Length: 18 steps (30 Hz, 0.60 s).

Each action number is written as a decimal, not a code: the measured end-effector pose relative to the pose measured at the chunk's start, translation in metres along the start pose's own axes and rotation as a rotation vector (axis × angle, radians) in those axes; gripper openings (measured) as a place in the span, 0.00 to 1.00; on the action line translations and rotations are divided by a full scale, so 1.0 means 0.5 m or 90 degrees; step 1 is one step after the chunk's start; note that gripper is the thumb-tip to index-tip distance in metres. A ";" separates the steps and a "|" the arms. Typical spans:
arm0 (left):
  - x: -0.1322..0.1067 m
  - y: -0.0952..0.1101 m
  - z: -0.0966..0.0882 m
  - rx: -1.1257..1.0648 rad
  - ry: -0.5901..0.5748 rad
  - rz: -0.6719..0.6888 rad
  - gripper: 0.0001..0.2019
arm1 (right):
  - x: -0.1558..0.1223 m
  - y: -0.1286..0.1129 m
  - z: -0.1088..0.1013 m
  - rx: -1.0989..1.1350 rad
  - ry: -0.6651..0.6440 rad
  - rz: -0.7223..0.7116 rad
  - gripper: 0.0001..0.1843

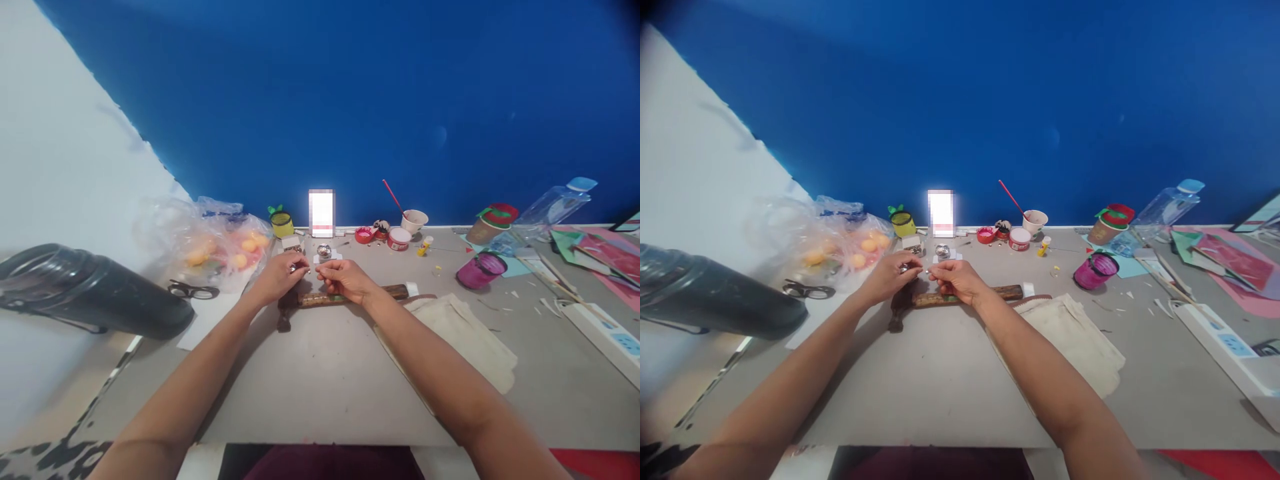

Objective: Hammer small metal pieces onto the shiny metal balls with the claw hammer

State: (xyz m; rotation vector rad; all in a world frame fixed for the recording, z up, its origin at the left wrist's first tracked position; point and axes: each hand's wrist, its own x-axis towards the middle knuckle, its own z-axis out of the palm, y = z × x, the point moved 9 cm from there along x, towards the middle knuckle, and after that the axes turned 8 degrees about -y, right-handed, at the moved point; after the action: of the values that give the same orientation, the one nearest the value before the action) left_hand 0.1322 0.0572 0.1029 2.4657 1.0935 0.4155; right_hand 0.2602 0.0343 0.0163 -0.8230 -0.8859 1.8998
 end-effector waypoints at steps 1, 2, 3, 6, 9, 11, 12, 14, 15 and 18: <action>0.003 -0.008 0.009 0.048 -0.031 -0.019 0.07 | 0.001 -0.001 -0.003 -0.002 0.005 -0.001 0.25; 0.007 -0.014 0.020 0.102 -0.067 -0.033 0.07 | 0.002 -0.001 -0.004 -0.004 0.006 -0.002 0.25; 0.011 -0.016 0.032 0.156 -0.102 -0.041 0.08 | 0.003 0.000 -0.005 -0.005 0.004 -0.003 0.25; 0.026 -0.011 0.056 0.280 -0.164 -0.050 0.11 | 0.006 0.001 -0.006 -0.005 -0.008 -0.009 0.25; 0.045 -0.009 0.071 0.328 -0.190 -0.074 0.13 | 0.008 0.001 -0.007 -0.005 -0.013 -0.014 0.27; 0.055 -0.015 0.079 0.332 -0.197 -0.096 0.13 | 0.009 0.000 -0.007 -0.006 -0.014 -0.014 0.27; 0.060 -0.019 0.083 0.330 -0.198 -0.102 0.12 | 0.009 0.000 -0.007 -0.006 -0.015 -0.014 0.27; 0.066 -0.027 0.090 0.328 -0.197 -0.103 0.12 | 0.011 0.000 -0.007 -0.008 -0.015 -0.014 0.27; 0.068 -0.032 0.092 0.327 -0.197 -0.105 0.12 | 0.012 0.001 -0.008 -0.010 -0.013 -0.014 0.27; 0.073 -0.046 0.096 0.318 -0.199 -0.119 0.12 | 0.015 0.006 -0.011 -0.016 -0.010 -0.011 0.27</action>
State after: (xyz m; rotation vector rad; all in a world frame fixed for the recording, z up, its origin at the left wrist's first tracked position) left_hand 0.1618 0.0867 0.0537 2.6757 1.3997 -0.3318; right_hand 0.2604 0.0414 0.0094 -0.8135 -0.9247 1.8855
